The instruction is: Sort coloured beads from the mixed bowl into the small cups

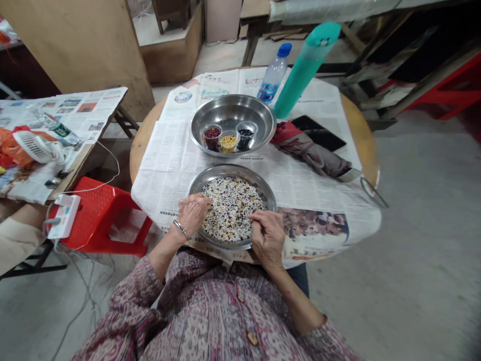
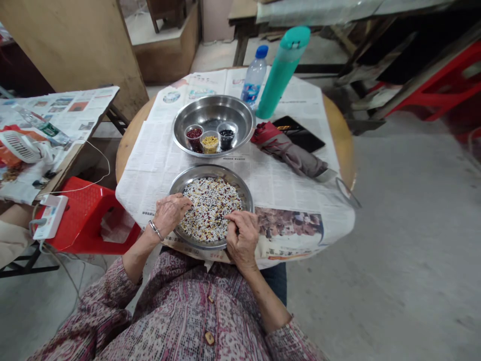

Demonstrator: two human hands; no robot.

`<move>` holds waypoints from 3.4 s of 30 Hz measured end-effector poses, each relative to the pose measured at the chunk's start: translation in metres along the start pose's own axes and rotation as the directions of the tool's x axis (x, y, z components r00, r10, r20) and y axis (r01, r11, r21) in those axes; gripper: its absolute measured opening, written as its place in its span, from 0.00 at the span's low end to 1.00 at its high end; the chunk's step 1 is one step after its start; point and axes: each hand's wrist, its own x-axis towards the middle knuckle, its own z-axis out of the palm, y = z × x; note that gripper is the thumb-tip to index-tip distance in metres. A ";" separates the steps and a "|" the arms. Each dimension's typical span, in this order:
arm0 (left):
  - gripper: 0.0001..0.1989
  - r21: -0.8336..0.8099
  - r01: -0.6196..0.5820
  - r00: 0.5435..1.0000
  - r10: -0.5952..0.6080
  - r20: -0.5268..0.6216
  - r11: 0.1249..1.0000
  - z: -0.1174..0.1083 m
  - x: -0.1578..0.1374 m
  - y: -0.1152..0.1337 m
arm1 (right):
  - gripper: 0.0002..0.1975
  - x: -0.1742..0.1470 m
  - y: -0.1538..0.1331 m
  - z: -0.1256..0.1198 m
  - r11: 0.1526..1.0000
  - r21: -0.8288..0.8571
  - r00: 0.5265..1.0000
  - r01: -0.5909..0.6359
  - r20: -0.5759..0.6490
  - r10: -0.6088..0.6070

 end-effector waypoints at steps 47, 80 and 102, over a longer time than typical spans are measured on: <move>0.06 0.260 -0.092 0.995 0.101 -0.020 0.961 0.016 0.001 0.014 | 0.10 -0.001 0.003 0.000 1.000 -0.003 1.000 0.028 0.002 -0.028; 0.08 0.301 -0.159 0.982 0.120 0.147 0.940 0.000 -0.020 0.017 | 0.11 0.000 0.002 0.000 1.000 -0.003 1.000 0.014 0.002 -0.014; 0.04 -0.021 -0.107 0.994 0.107 0.015 0.994 0.003 -0.016 0.022 | 0.10 0.000 0.001 -0.001 1.000 0.002 1.000 0.011 0.010 -0.011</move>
